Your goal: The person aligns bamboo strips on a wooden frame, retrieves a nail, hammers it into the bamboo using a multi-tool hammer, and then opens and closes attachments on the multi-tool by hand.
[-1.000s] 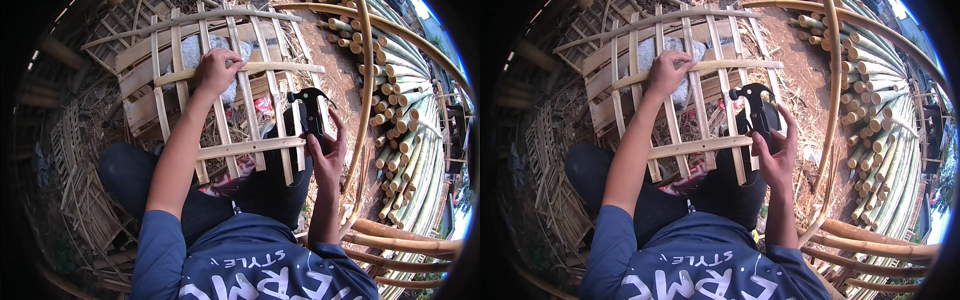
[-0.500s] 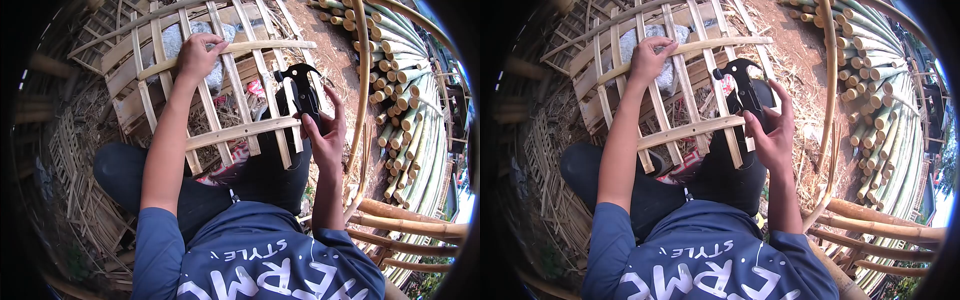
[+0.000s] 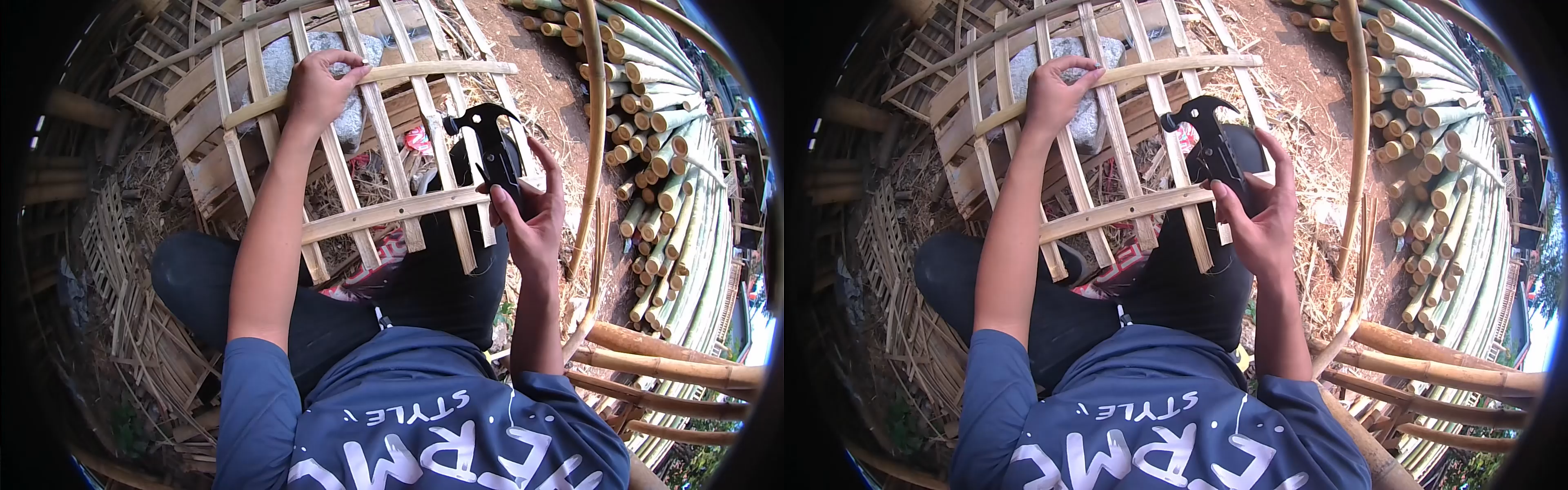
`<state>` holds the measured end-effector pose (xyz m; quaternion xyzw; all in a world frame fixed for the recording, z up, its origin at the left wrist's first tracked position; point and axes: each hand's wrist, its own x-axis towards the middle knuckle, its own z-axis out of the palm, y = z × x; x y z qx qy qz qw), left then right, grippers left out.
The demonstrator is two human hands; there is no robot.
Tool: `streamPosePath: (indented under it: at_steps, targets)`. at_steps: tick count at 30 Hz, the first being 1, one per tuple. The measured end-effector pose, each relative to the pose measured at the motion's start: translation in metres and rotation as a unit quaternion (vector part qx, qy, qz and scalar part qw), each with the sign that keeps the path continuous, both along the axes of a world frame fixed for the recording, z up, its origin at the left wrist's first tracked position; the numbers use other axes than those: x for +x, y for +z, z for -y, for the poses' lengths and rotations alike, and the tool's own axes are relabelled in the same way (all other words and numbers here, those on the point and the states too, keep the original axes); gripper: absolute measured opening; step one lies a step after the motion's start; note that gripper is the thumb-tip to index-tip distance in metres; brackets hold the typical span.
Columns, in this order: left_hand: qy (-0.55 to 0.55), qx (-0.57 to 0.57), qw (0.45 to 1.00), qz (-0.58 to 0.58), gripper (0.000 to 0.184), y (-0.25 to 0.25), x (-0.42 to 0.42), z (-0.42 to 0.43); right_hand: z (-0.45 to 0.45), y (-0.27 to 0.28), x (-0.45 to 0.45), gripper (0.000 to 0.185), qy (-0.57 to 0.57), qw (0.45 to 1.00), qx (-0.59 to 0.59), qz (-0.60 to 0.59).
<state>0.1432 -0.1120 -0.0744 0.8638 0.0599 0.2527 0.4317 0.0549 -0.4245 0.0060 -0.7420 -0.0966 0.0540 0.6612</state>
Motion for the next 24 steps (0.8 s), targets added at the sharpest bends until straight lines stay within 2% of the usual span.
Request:
streamPosePath:
  at_steps: [8, 14, 17, 24]
  targets:
    - [-0.022, -0.034, 0.999, 0.01, 0.017, 0.006, -0.001, 0.002, -0.002, 0.002, 0.001, 0.074, -0.002, 1.0, -0.001, -0.006]
    - [-0.026, -0.023, 0.999, -0.026, 0.017, 0.008, -0.003, 0.003, 0.0, 0.003, 0.002, 0.071, 0.015, 1.0, -0.019, -0.012]
    - [0.009, -0.004, 0.998, -0.06, 0.021, 0.01, -0.004, 0.005, 0.002, 0.003, 0.003, 0.071, 0.017, 0.999, -0.027, -0.007]
    - [0.004, 0.021, 1.0, 0.006, 0.027, -0.003, 0.002, -0.002, 0.004, 0.0, 0.001, 0.071, 0.012, 1.0, -0.023, -0.006]
